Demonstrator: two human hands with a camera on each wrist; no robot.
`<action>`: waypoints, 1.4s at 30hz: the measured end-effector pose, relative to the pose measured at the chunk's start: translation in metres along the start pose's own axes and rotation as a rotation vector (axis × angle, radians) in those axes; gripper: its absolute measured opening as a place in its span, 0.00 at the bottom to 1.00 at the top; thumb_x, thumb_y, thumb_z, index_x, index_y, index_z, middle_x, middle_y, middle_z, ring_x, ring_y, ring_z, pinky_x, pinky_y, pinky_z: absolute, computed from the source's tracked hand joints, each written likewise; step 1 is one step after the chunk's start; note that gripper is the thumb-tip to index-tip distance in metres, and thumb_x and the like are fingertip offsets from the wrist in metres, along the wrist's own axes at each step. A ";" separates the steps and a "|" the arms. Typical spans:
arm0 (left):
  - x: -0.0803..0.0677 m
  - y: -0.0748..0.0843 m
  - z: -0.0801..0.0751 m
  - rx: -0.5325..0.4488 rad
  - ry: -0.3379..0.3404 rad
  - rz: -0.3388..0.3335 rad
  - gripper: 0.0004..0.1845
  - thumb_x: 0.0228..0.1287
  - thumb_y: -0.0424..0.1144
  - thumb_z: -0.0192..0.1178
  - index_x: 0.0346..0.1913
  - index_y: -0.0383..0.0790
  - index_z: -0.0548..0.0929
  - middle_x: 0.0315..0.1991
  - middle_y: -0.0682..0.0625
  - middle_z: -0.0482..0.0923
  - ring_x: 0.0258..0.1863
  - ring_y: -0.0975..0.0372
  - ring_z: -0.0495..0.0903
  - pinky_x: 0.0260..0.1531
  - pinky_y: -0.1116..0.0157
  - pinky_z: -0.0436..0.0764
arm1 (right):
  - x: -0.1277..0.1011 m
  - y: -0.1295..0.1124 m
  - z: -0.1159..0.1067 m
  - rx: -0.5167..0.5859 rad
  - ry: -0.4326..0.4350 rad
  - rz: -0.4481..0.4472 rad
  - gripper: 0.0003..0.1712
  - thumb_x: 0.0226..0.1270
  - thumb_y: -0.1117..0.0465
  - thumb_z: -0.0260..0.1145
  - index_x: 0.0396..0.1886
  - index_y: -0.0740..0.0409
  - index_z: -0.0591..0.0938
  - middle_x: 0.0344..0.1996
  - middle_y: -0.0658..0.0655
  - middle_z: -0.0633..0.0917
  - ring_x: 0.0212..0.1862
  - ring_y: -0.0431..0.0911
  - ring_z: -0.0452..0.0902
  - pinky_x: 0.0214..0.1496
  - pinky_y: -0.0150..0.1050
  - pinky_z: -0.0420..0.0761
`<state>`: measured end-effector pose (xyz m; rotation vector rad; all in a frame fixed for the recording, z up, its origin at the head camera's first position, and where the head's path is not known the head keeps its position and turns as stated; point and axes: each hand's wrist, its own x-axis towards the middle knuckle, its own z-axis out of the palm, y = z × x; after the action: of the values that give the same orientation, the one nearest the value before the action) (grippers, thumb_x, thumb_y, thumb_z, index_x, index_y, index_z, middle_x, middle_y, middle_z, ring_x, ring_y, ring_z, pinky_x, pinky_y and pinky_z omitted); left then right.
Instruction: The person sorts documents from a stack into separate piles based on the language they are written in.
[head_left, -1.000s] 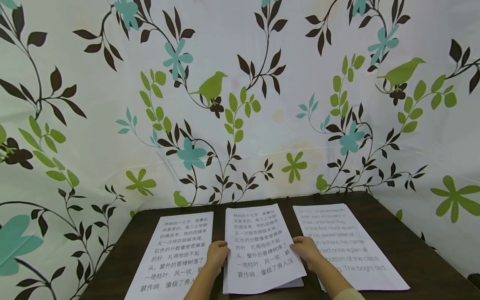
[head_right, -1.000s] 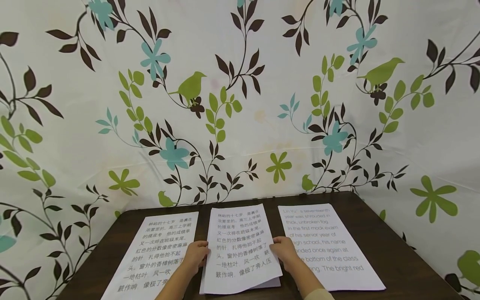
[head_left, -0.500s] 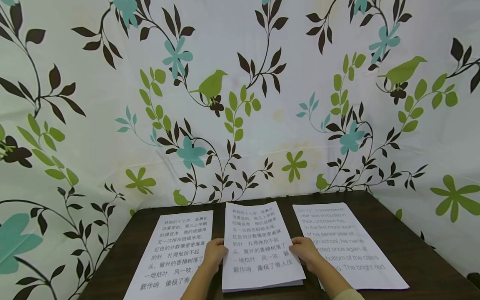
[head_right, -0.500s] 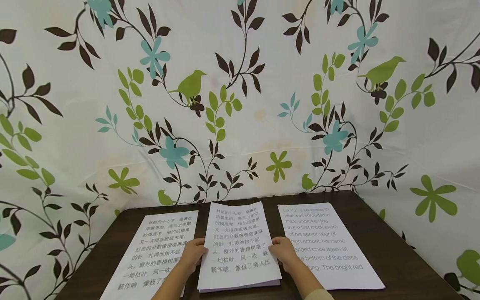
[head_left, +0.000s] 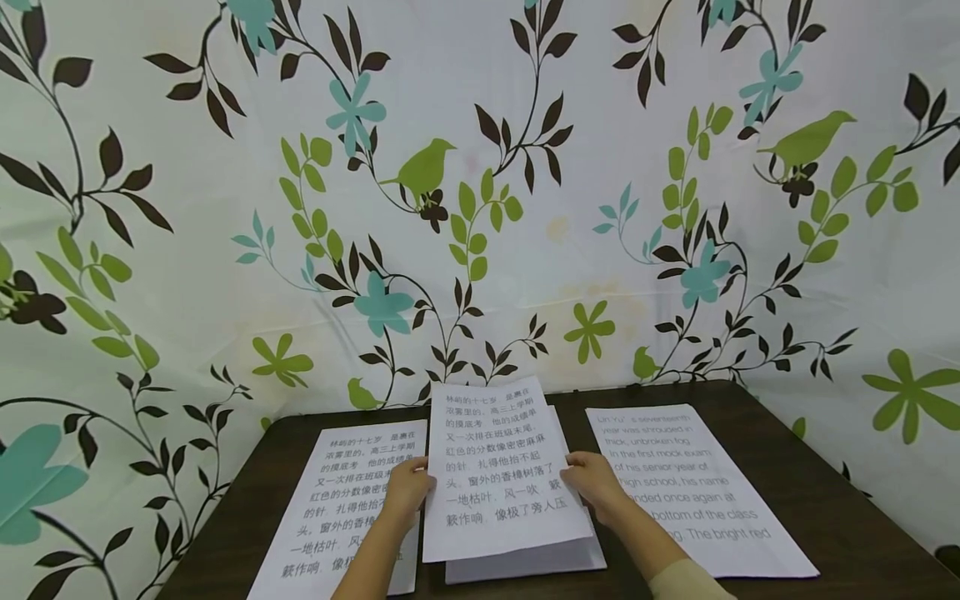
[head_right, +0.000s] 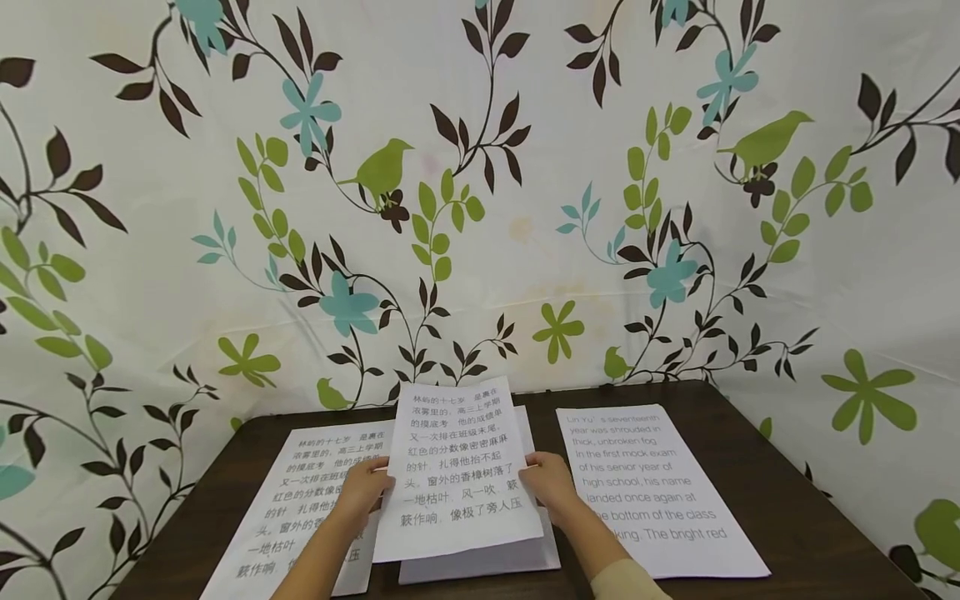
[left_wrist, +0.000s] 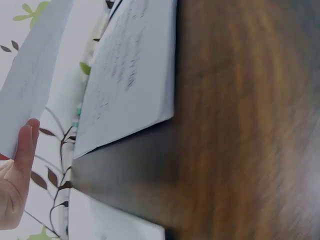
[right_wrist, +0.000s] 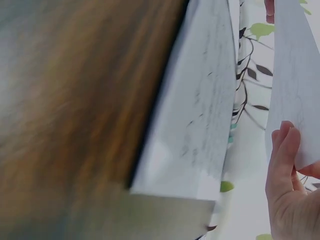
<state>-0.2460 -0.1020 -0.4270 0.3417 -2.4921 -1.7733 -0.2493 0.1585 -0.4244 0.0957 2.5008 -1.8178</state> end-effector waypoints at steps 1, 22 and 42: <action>0.000 0.001 -0.003 -0.002 0.003 0.000 0.23 0.50 0.25 0.49 0.52 0.23 0.67 0.37 0.39 0.74 0.30 0.56 0.76 0.25 0.64 0.76 | 0.001 -0.003 0.002 0.002 0.002 -0.003 0.20 0.53 0.69 0.53 0.47 0.75 0.71 0.28 0.57 0.78 0.23 0.44 0.74 0.21 0.37 0.74; 0.006 0.017 -0.074 0.008 0.056 0.007 0.22 0.55 0.27 0.47 0.55 0.26 0.64 0.46 0.32 0.70 0.39 0.48 0.75 0.34 0.59 0.77 | 0.008 -0.051 0.046 0.096 -0.104 -0.060 0.18 0.57 0.67 0.52 0.47 0.72 0.73 0.30 0.58 0.79 0.29 0.47 0.77 0.30 0.40 0.77; 0.015 -0.006 -0.134 0.116 0.142 0.001 0.20 0.58 0.28 0.44 0.55 0.25 0.64 0.50 0.31 0.66 0.41 0.48 0.71 0.33 0.59 0.74 | -0.004 -0.062 0.112 0.229 -0.151 -0.029 0.14 0.57 0.68 0.54 0.43 0.70 0.75 0.28 0.57 0.77 0.27 0.45 0.76 0.27 0.38 0.78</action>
<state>-0.2361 -0.2308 -0.3887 0.4555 -2.4997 -1.5486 -0.2497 0.0331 -0.3993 -0.0674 2.1989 -2.0328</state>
